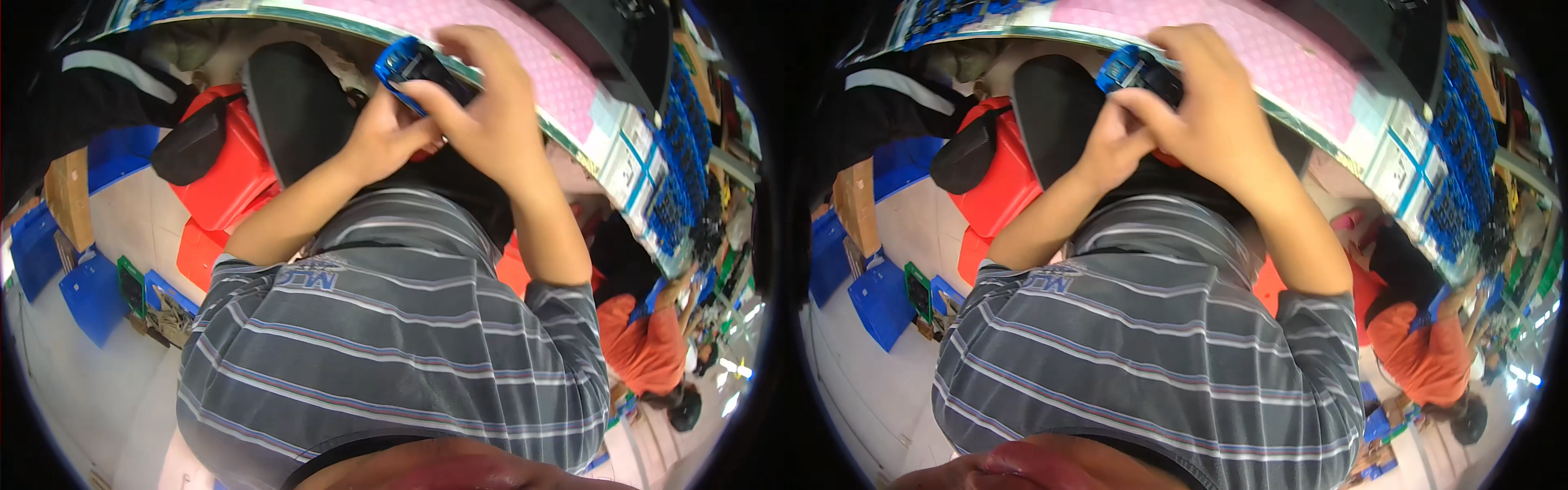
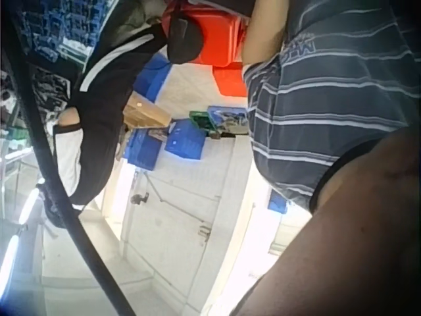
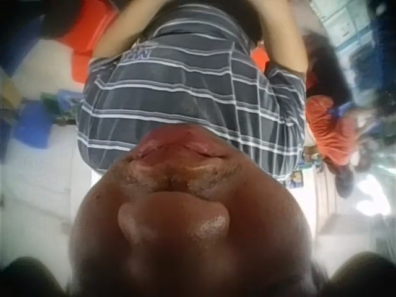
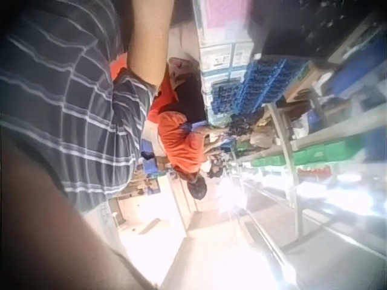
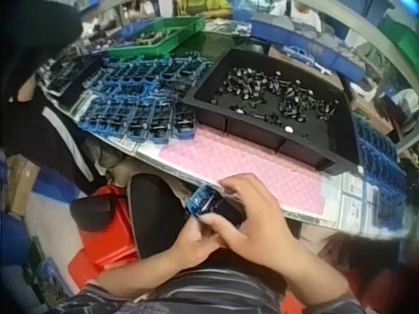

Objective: The person assembles toy cars by picking up car chassis, installing wheel axles onto them by hand, and placing the assembled cars onto the table.

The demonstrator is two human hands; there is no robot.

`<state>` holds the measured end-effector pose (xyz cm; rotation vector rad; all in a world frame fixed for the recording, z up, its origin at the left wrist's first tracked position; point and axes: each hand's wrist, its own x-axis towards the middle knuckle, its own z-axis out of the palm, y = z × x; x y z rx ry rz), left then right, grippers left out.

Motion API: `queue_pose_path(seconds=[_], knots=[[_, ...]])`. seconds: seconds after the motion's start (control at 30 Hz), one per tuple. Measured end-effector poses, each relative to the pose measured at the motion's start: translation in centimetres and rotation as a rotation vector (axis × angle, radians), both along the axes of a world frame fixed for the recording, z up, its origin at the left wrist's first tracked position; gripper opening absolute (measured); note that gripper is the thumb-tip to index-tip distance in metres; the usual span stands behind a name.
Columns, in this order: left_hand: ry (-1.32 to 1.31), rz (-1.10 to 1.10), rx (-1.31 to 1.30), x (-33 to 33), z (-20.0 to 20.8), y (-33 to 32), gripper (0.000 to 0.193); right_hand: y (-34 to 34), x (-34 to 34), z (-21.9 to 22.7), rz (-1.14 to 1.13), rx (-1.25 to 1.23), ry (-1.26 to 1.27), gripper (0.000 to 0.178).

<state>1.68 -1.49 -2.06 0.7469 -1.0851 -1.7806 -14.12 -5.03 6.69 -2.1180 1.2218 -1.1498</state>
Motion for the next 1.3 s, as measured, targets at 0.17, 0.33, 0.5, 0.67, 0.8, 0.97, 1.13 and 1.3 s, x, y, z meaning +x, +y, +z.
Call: queue_pose_path(seconds=[0.17,0.33,0.5,0.67,0.8,0.97,1.13,1.3], knots=[[0.064,0.032,0.118,4.0,0.9,-0.1,0.064,-3.0,-4.4,-2.3,-0.217,-0.108,0.159,0.016],[0.18,0.412,0.086,9.9,1.6,-1.5,0.037,-3.1,-8.2,-5.8,-0.338,-0.088,0.226,0.007],[-0.047,0.677,-0.014,20.0,4.3,-5.7,0.026,-3.7,-7.4,-5.8,-0.343,-0.073,0.238,0.006],[-0.375,0.811,-0.107,32.1,6.7,-12.2,0.022,-4.2,-7.2,-5.9,-0.341,-0.061,0.302,0.007],[-0.548,0.894,0.01,42.1,7.6,-18.7,0.019,-4.2,-7.0,-5.8,-0.35,-0.052,0.305,0.007],[-0.758,0.83,0.077,48.7,8.1,-25.8,0.028,-4.5,-6.8,-5.9,-0.364,-0.045,0.324,0.008],[-0.874,0.688,0.182,48.2,6.0,-30.4,0.03,-4.3,-6.9,-6.0,-0.381,-0.036,0.334,0.008],[-0.888,0.687,0.208,46.9,0.8,-34.6,0.04,-4.1,-7.1,-5.8,-0.406,-0.031,0.366,0.008]])
